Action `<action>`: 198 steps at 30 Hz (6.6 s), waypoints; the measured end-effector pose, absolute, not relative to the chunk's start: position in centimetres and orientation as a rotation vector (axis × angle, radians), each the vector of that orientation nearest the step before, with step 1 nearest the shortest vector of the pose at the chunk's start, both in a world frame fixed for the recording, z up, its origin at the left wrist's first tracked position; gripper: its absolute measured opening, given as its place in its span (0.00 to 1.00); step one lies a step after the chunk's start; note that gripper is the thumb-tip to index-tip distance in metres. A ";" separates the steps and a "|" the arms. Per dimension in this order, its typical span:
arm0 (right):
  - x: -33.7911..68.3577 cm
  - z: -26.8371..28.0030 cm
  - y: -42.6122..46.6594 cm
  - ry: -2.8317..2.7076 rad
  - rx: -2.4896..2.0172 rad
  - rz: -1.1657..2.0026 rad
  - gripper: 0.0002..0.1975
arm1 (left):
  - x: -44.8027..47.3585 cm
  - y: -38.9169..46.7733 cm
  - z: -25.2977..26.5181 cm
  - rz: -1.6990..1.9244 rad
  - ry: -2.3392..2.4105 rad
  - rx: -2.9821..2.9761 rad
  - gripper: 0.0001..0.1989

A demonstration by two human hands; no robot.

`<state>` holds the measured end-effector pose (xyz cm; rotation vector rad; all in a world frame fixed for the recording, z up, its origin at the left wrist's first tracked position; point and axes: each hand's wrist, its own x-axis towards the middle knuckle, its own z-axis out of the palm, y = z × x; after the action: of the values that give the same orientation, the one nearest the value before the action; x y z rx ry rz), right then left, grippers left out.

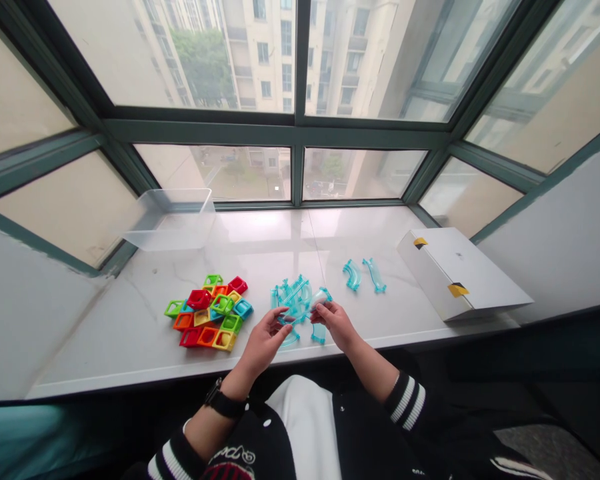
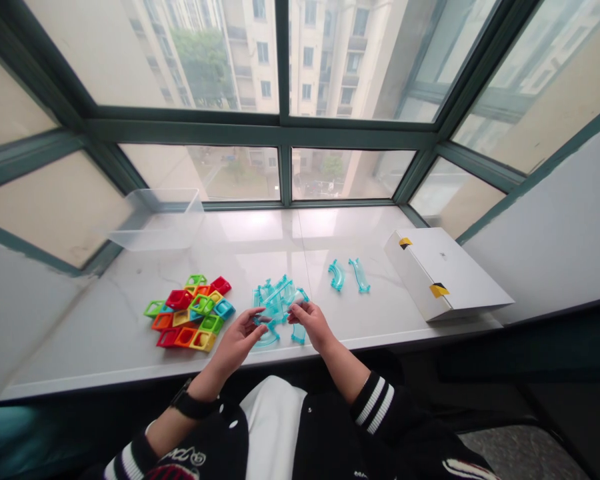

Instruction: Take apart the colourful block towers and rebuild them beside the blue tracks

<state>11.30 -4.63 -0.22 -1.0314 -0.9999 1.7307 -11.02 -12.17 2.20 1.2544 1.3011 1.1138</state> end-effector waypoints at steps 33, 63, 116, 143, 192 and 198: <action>18.9 2.4 -3.5 -1.593 -0.984 2.178 0.32 | -11.8 -12.4 4.9 1.262 1.308 2.061 0.12; 29.7 -0.7 3.3 -1.097 -1.716 0.767 0.34 | -13.7 -12.5 0.8 1.168 1.615 1.871 0.24; 31.4 -7.4 7.6 -1.340 -2.083 0.445 0.27 | -13.4 -13.0 -1.0 1.102 1.614 1.783 0.22; 30.8 -6.8 7.6 -1.361 -2.137 0.445 0.25 | -13.5 -13.1 -2.1 1.097 1.631 1.804 0.23; 18.3 -4.2 -4.5 -2.177 -1.290 1.164 0.29 | -14.3 -14.4 -5.4 0.917 1.746 1.804 0.22; 17.6 -4.1 -4.3 -2.211 -1.300 1.126 0.24 | -14.4 -14.4 -5.9 0.901 1.746 1.795 0.22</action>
<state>17.63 -4.34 -4.08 -1.3002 -2.2114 1.1258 -14.39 -14.38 -5.90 1.7949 1.7457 0.9012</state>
